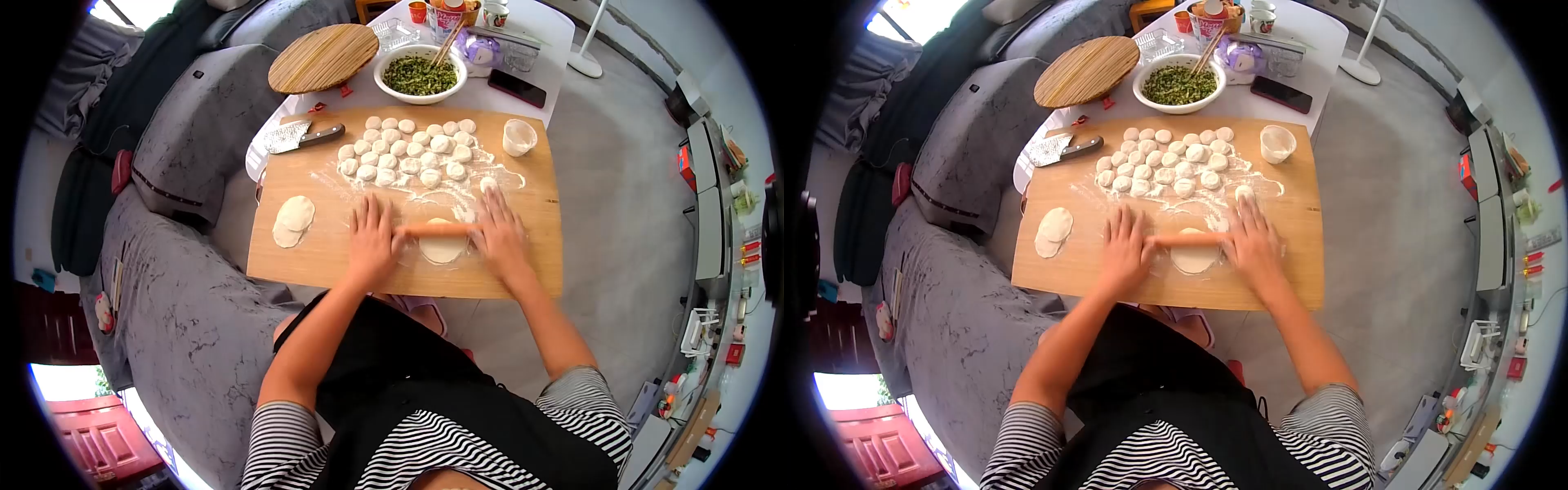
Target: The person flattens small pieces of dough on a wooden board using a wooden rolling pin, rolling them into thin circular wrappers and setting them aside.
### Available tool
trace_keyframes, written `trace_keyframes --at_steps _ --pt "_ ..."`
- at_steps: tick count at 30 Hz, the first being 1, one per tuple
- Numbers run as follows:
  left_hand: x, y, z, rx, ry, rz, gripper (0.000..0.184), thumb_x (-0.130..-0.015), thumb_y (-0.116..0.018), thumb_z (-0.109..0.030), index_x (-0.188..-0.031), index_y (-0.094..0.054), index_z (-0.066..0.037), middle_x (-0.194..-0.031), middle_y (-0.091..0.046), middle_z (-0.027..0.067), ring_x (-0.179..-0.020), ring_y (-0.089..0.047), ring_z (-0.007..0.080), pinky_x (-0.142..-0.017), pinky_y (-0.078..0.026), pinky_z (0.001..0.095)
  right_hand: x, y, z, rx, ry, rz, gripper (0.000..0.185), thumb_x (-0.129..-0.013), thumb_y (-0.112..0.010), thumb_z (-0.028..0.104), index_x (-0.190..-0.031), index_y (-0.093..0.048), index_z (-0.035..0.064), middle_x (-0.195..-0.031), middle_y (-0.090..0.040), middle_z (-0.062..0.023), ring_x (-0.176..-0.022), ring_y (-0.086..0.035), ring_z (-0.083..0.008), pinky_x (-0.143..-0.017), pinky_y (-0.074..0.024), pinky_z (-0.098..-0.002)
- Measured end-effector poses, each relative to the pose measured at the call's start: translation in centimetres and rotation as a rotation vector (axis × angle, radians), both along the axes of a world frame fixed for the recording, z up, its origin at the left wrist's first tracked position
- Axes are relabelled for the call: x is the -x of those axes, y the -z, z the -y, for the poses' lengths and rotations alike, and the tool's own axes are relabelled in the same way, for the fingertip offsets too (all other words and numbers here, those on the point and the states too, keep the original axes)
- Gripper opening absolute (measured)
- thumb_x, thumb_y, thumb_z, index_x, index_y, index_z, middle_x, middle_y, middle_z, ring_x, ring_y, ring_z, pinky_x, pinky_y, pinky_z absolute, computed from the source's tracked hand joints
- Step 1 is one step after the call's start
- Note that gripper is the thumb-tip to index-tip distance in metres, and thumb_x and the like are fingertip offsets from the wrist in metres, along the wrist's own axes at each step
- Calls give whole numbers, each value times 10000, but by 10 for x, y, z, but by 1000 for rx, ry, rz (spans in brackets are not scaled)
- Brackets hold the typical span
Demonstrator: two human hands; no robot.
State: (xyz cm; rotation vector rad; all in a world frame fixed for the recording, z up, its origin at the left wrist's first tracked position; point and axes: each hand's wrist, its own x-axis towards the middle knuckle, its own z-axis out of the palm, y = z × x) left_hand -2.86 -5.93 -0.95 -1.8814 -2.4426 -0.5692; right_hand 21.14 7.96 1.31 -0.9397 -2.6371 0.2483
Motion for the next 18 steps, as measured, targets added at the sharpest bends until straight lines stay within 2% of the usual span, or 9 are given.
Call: trace_keyframes --at_steps 2,4,5,8,11,13,15,16,18 --pt "6 -6 -12 -6 -28 -13 641 -970 -503 -417 -1449 -423 1 -1530 -297 326 -1439 -261 462 -1172 -168 589 14 5 -15 -17 60 -24 592 -979 -520 366 -1444 -431 9 -1548 -368 -184 -1460 -302 -324 -1157 -270 -481" --pt "9 -14 -9 137 -2 -34 663 -982 -479 -440 -1490 -370 -28 -1563 -268 283 -1476 -207 416 -1180 -128 592 -4 2 5 37 33 -3 586 -977 -526 359 -1435 -441 5 -1529 -393 -191 -1449 -316 -323 -1157 -274 -476" --pt "9 -2 8 111 42 -98 695 -970 -492 -465 -1497 -360 -31 -1569 -254 281 -1478 -201 421 -1178 -130 596 -14 1 13 90 11 20 579 -974 -531 353 -1426 -450 0 -1510 -417 -197 -1439 -331 -323 -1157 -277 -472" --pt "-22 -11 56 129 84 -24 747 -949 -516 -487 -1505 -336 -22 -1573 -236 288 -1475 -194 442 -1171 -147 604 -37 5 33 -14 -59 -35 559 -973 -531 330 -1413 -462 -6 -1505 -420 -204 -1430 -343 -337 -1155 -286 -478" --pt "-5 3 22 60 -24 -26 737 -951 -521 -473 -1496 -345 -9 -1563 -254 291 -1467 -204 447 -1170 -157 602 0 -5 9 16 21 13 605 -955 -562 356 -1426 -453 -9 -1510 -413 -209 -1433 -342 -354 -1162 -283 -477" --pt "4 -4 10 28 -47 -18 713 -955 -524 -445 -1488 -354 -1 -1553 -275 295 -1459 -214 454 -1168 -165 600 11 9 -5 10 35 -22 613 -954 -562 363 -1425 -452 -13 -1510 -413 -209 -1429 -347 -360 -1161 -285 -479" --pt "4 -14 10 75 34 -19 710 -951 -524 -464 -1466 -389 6 -1528 -311 312 -1431 -280 459 -1172 -174 584 3 12 -7 -18 46 -63 621 -952 -563 371 -1424 -451 -17 -1510 -412 -209 -1425 -353 -366 -1160 -287 -481" --pt "-3 -7 27 47 79 -106 727 -938 -547 -474 -1476 -385 -14 -1530 -310 309 -1433 -285 453 -1170 -177 593 -14 11 9 -16 -8 -45 616 -953 -561 372 -1418 -456 -20 -1507 -416 -208 -1419 -358 -367 -1155 -294 -482" --pt "-26 -18 60 97 116 -83 746 -926 -571 -473 -1491 -369 -31 -1534 -307 307 -1447 -267 445 -1165 -170 610 -36 7 30 -50 -93 -62 583 -965 -544 356 -1396 -471 -28 -1501 -422 -208 -1399 -375 -380 -1135 -314 -490"
